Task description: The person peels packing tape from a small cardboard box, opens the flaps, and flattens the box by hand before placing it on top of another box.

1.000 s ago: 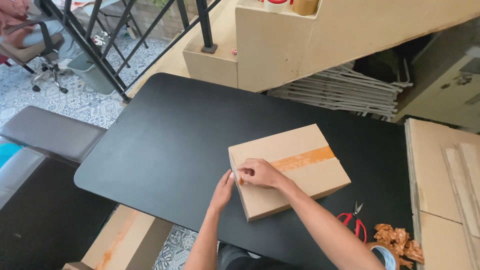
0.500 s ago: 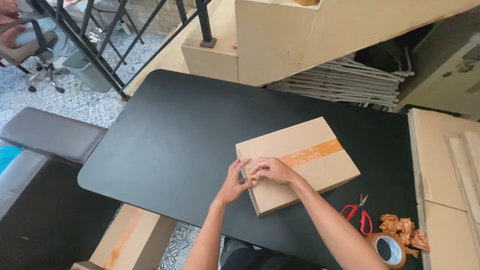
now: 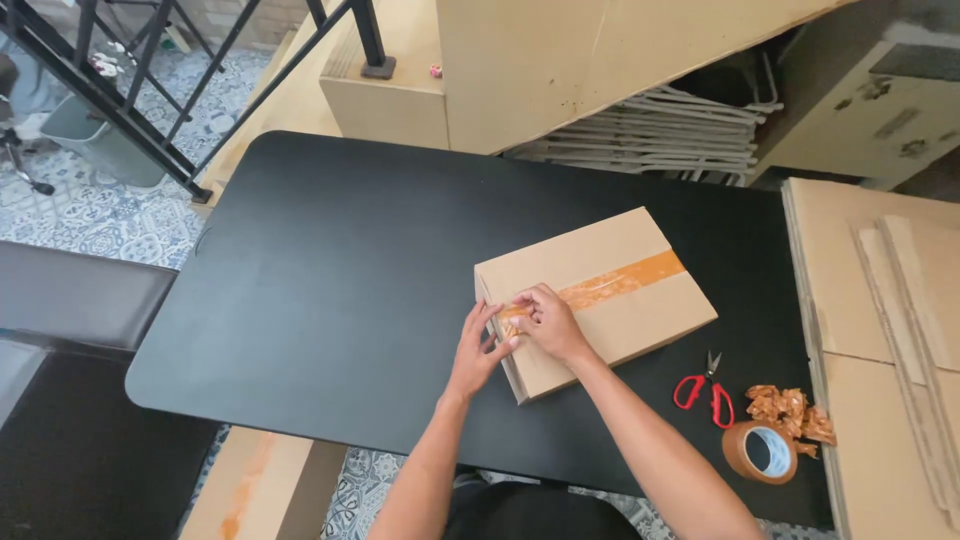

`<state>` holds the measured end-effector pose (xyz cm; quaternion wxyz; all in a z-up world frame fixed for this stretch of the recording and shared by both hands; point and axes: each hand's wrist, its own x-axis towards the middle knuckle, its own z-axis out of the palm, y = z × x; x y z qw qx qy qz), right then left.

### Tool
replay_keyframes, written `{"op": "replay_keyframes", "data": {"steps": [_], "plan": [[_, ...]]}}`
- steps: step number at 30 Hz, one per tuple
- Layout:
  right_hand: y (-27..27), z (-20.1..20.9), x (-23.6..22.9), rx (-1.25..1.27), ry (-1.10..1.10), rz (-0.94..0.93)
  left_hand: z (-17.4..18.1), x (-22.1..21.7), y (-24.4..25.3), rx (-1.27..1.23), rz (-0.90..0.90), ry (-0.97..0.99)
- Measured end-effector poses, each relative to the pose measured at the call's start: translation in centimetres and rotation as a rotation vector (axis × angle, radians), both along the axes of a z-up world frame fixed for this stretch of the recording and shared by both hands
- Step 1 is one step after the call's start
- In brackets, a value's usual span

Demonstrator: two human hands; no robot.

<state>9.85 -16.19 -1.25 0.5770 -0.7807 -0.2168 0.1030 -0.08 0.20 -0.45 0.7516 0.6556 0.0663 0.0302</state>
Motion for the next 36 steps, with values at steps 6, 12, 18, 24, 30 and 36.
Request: {"op": "replay_keyframes", "data": {"steps": [6,12,18,24,30,36], "plan": [[0.8,-0.3,-0.6,-0.039,-0.135,-0.135,-0.8,0.1,0.1,-0.018,0.001,-0.01],[0.1,-1.1,0.3,0.034,-0.043,-0.079,-0.8,0.2,-0.2,-0.011,0.023,-0.002],[0.6,2.4,-1.1,-0.051,-0.043,-0.055,-0.7,0.2,-0.3,0.076,0.044,0.03],[2.2,1.6,-1.4,-0.28,-0.156,-0.164,-0.1,0.1,-0.1,0.101,0.062,0.056],[1.9,0.8,-2.2,-0.242,-0.177,-0.288,0.2,0.2,-0.2,0.097,0.082,0.057],[0.5,1.4,-2.3,-0.289,-0.059,-0.181,0.1,0.2,-0.3,0.063,0.081,0.053]]}}
